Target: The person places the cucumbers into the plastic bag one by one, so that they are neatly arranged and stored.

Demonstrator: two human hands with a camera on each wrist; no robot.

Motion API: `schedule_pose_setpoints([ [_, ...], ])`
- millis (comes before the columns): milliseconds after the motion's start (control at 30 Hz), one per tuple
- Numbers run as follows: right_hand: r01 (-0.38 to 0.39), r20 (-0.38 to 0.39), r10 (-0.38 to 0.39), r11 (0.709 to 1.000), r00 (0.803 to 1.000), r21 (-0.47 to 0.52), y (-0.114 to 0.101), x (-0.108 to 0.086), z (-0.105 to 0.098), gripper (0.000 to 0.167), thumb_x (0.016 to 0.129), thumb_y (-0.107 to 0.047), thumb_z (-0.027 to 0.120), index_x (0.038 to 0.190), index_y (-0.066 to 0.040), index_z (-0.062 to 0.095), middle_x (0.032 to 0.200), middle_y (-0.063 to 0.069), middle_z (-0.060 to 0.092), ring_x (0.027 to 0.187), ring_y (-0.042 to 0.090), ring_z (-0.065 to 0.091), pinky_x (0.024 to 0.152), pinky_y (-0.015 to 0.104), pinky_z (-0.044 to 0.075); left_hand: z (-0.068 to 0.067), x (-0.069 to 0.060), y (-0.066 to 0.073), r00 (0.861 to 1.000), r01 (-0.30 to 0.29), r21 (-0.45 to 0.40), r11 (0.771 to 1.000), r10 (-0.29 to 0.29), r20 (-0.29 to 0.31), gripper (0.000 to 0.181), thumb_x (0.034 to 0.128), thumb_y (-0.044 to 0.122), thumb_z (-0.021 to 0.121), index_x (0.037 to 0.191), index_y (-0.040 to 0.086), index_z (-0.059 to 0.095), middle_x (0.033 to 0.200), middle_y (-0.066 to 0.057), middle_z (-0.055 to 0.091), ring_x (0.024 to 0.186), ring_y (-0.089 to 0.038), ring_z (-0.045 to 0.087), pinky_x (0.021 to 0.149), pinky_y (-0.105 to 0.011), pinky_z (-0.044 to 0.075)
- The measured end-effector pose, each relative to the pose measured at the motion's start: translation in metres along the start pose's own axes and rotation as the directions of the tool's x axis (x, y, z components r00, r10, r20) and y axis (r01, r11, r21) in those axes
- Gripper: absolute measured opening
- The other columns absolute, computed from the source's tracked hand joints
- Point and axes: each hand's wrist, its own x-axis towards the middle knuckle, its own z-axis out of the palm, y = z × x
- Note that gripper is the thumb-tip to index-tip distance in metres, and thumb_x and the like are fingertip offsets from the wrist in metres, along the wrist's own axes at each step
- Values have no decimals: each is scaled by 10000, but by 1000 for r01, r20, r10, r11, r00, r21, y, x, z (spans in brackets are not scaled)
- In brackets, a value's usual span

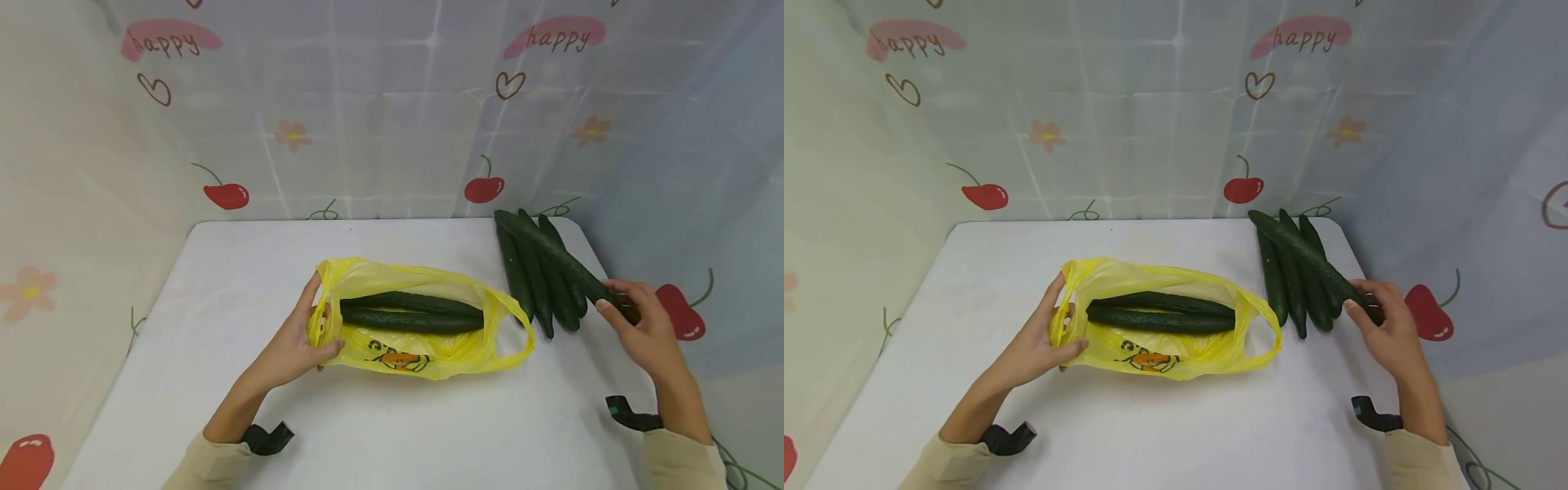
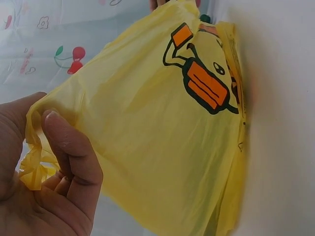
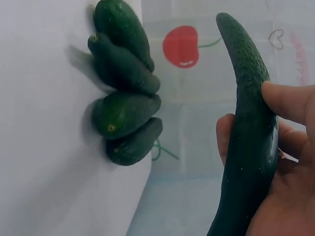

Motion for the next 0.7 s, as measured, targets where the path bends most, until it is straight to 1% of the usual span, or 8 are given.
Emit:
schedule_pose_setpoints([
  [100, 32, 37, -33, 999, 999, 20, -8, -3, 0, 412, 997, 33, 682, 1402, 69, 615, 1220, -233, 513, 1003, -68, 553, 828, -12, 446, 0, 0, 0, 1000, 5, -11, 1000, -5, 4, 1235, 911, 70, 786, 1680, 545, -56, 1228, -316, 646, 605, -195, 660, 486, -442, 614],
  [200, 58, 61, -61, 997, 996, 43, -19, -5, -1, 424, 978, 63, 690, 1397, 61, 627, 1246, -227, 540, 1014, -62, 568, 855, -14, 457, 0, 0, 0, 1000, 3, -17, 1000, -3, 6, 1230, 912, 75, 785, 1682, 541, -54, 1252, -326, 636, 614, -195, 660, 490, -444, 615],
  [333, 106, 113, -114, 991, 987, 79, -38, -6, -2, 430, 956, 111, 682, 1379, 43, 648, 1267, -159, 568, 985, -26, 596, 842, 10, 486, 0, 0, -1, 1000, 2, -16, 1000, -2, 7, 1223, 915, 92, 787, 1688, 523, -56, 1255, -334, 628, 620, -194, 660, 495, -452, 616],
  [467, 165, 187, -182, 981, 965, 102, -53, -5, 0, 455, 930, 158, 676, 1364, 21, 662, 1246, -77, 588, 931, 38, 605, 798, 60, 517, 0, 0, -1, 1000, -4, -12, 1000, 4, 9, 1225, 913, 96, 787, 1693, 507, -63, 1242, -342, 628, 623, -197, 665, 497, -482, 616],
  [700, 231, 282, -266, 961, 922, 150, -74, 1, 13, 468, 910, 167, 699, 1327, -45, 689, 1211, -45, 615, 889, 68, 586, 722, 154, 525, 1, 1, -1, 1000, 1, -10, 1000, -1, 11, 1218, 917, 104, 778, 1696, 495, -71, 1285, -337, 611, 633, -199, 667, 504, -491, 618],
])
